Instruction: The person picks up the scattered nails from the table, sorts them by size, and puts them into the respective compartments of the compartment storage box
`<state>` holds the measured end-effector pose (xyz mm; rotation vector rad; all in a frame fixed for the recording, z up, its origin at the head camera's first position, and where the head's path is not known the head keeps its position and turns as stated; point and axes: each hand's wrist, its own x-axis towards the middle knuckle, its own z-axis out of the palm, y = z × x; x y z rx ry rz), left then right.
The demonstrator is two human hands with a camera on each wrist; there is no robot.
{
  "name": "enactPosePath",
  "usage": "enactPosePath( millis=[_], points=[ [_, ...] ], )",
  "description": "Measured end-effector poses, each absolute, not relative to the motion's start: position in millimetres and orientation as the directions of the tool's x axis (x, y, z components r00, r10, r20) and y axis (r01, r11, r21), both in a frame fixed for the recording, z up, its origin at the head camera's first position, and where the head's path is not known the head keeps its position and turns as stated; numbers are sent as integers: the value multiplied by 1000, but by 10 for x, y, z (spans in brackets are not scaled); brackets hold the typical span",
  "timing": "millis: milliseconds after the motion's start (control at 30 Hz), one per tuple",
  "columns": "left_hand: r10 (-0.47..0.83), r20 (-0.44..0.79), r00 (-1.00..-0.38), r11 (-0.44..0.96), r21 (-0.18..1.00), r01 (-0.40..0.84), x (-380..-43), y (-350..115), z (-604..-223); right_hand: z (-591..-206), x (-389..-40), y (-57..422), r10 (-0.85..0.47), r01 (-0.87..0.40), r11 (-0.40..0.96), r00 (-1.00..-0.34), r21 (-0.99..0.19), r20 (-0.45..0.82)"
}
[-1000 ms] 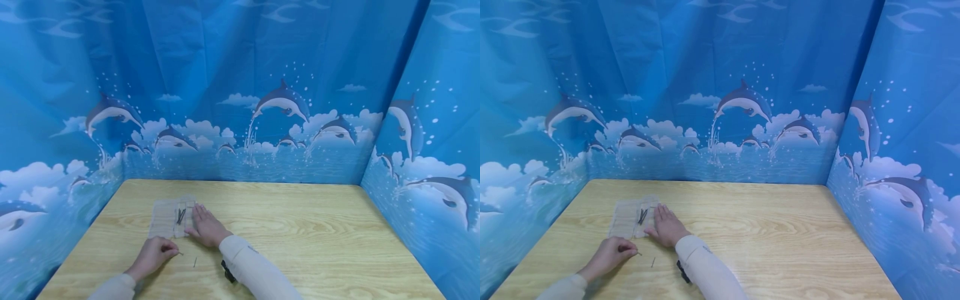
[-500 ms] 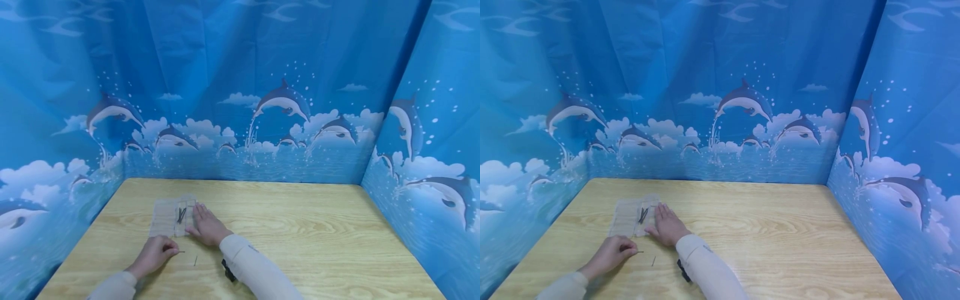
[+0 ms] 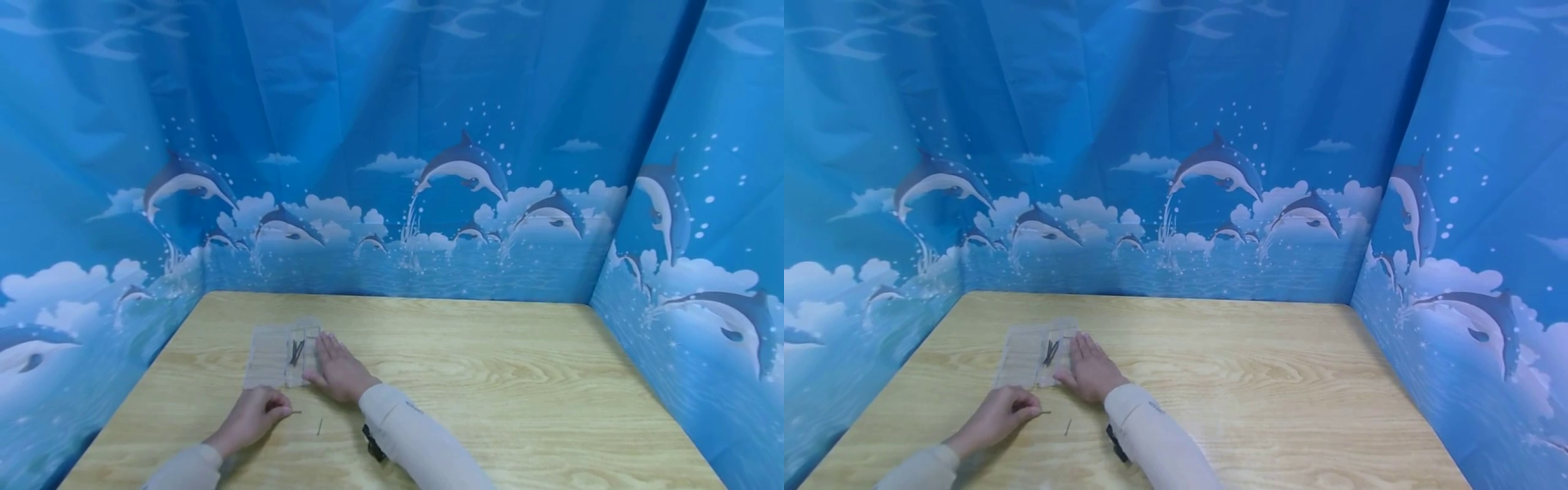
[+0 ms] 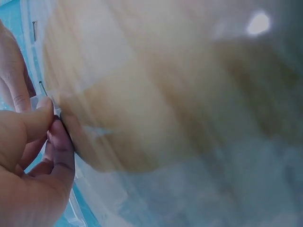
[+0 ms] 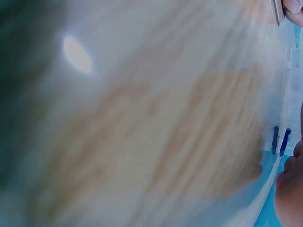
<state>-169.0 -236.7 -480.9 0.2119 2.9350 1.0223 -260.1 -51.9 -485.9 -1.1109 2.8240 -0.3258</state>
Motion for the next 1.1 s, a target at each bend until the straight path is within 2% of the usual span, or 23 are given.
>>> enactPosePath(
  millis=[167, 467, 767, 1100],
  points=[
    [151, 37, -988, 746, 651, 138, -1682, -2414, -4816, -4846, -2592, -515, -681, -666, 714, -732, -217, 5],
    [26, -13, -1000, 732, 681, 10, -1691, -2411, -4805, -4915, -2613, -518, -683, -670, 710, -730, -216, 18],
    [-106, -46, -993, 602, 792, -101, -1726, -2449, -4660, -4960, -2647, -531, -684, -672, 711, -729, -208, 22],
    [-180, -41, -983, 518, 845, -130, -1894, -2472, -4511, -4963, -2650, -535, -682, -670, 711, -731, -213, 24]
  ],
)
